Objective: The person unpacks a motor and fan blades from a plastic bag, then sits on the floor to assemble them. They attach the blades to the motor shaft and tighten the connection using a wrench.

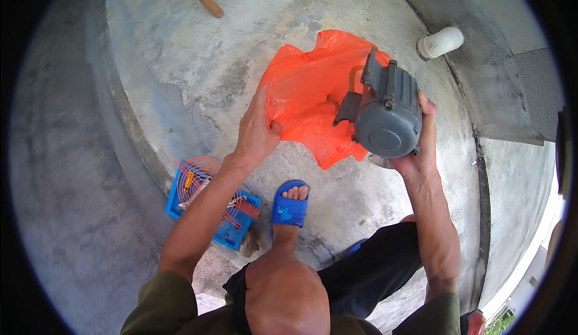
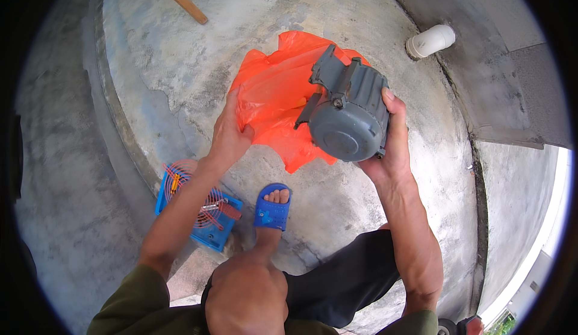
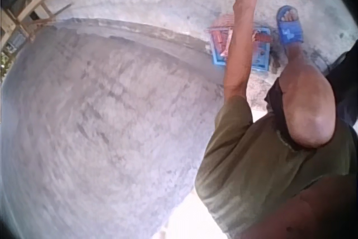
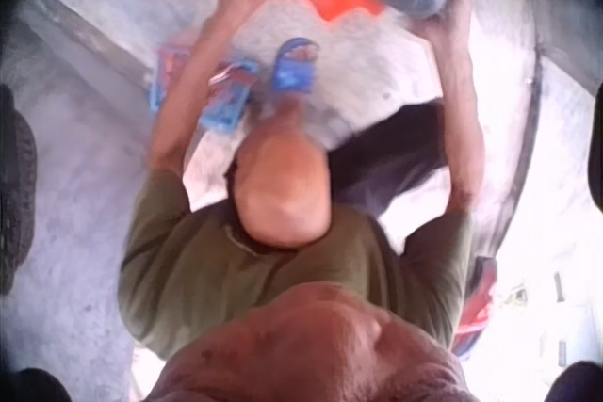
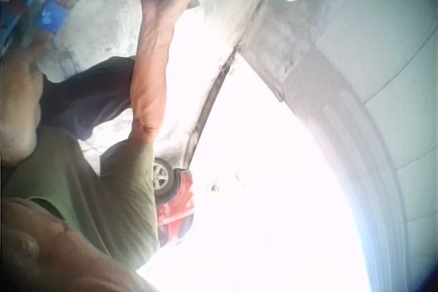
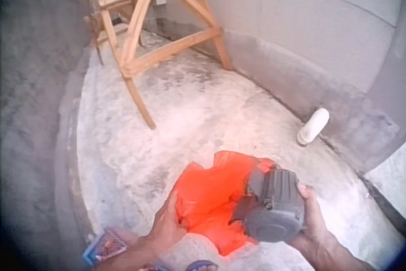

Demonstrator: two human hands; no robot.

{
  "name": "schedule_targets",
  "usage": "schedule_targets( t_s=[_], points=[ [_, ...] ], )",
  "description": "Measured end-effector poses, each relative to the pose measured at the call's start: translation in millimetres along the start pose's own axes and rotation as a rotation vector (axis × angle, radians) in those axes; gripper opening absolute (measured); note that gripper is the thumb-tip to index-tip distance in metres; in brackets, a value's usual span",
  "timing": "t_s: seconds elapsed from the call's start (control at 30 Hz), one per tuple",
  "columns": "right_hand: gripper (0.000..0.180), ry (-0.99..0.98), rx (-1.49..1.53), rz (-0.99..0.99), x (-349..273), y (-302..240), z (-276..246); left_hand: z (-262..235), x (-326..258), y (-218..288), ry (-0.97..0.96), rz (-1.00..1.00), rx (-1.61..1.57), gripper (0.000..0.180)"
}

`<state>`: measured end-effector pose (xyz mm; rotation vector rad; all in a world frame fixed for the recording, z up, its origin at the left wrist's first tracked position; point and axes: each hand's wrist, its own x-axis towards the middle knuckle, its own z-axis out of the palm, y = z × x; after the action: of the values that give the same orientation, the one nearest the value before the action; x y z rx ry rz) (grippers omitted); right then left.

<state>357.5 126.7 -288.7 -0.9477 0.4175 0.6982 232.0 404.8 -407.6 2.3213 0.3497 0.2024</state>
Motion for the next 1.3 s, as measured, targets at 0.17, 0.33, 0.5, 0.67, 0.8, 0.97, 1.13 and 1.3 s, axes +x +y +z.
schedule_targets(
  t_s=[0.17, 0.33, 0.5, 0.67, 0.8, 0.97, 1.13, 1.3],
  points=[
    [0.088, -0.006, -0.215, 0.001, -30, 0, -39, -35, 53, 15, 0.064, -0.049, -0.112, 0.097],
    [0.109, -0.139, -0.138, 0.181, -89, -14, -53, -59, 76, 26, 0.072, -0.028, 0.009, 0.098],
    [0.128, -0.281, 0.074, 0.107, -112, -12, -45, -77, 83, 35, 0.037, -0.053, 0.016, 0.100],
    [0.135, -0.253, -0.192, 0.152, -120, -17, -39, -83, 110, 7, 0.147, -0.004, -0.078, 0.102],
    [0.121, 0.000, -0.474, -0.100, -141, -36, -24, -105, 121, -7, 0.216, -0.087, 0.066, 0.103],
    [0.105, 0.221, -0.408, -0.478, -143, -53, -83, -158, 102, -57, 0.307, -0.007, 0.393, 0.097],
    [0.090, 0.371, -0.227, -0.691, -124, -66, -151, -216, 73, -94, 0.295, 0.046, 0.726, 0.090],
    [0.078, 0.198, 0.009, -0.633, -83, -67, -170, -260, 63, -115, 0.238, -0.007, 0.855, 0.083]
  ],
)
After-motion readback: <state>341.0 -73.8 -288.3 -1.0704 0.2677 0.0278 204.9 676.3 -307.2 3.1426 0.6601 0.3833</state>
